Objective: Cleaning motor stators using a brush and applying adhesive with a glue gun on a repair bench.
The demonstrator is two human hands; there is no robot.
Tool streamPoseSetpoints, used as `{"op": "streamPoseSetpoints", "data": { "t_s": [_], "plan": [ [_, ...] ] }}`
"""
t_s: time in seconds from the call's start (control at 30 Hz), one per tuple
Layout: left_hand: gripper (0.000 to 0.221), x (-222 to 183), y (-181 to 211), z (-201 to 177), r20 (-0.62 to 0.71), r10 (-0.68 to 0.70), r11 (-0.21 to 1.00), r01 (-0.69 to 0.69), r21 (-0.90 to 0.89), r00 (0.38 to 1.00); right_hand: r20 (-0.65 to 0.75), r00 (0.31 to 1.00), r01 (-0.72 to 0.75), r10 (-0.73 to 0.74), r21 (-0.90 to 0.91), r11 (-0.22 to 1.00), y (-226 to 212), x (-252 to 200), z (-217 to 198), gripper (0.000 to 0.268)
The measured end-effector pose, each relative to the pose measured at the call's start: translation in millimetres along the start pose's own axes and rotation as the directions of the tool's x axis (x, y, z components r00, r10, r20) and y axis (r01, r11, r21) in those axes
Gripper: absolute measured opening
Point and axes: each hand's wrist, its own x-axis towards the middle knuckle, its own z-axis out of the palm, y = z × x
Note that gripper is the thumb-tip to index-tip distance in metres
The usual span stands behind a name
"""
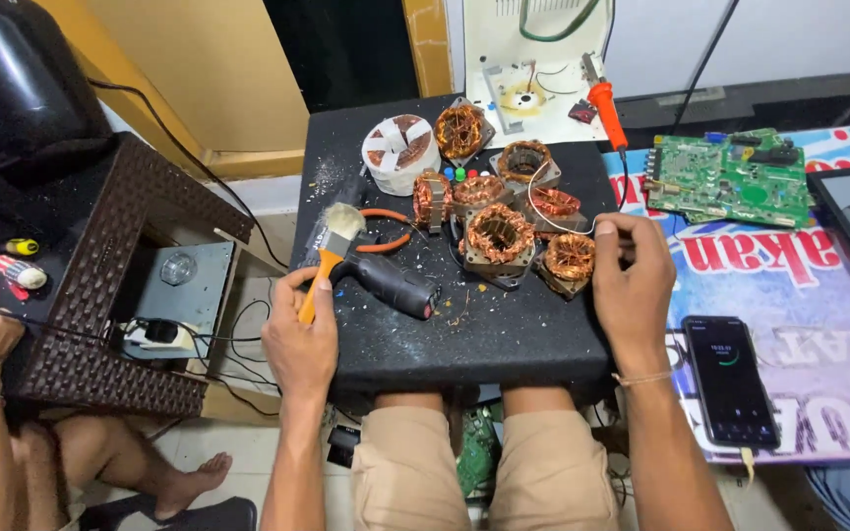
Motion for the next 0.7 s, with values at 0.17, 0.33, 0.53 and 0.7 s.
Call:
{"op": "streamPoseSetpoints", "data": {
  "t_s": [0.17, 0.33, 0.53, 0.7],
  "plan": [
    [0.012, -5, 5, -1, -0.001, 0.061, 0.995, -0.061, 0.084, 0.998, 0.151, 0.988, -0.011, 0.009, 0.010, 1.000, -2, -4, -3, 0.025],
    [0.014, -1, 8, 2, 0.002, 0.047, 0.995, -0.047, 0.085, 0.999, 0.211, 0.977, -0.050, 0.040, 0.041, 0.998, -16, 1, -7, 0.030],
    [0.014, -3, 4, 3, 0.022, 0.009, 0.996, -0.011, 0.083, 1.000, 0.264, 0.957, -0.127, 0.121, 0.006, 0.992, -23, -1, -11, 0.030],
    [0.015, 1, 5, 3, 0.039, 0.011, 0.998, -0.014, 0.058, 0.999, 0.255, 0.955, -0.161, 0.148, 0.030, 0.987, -24, -1, -9, 0.029]
  ]
}}
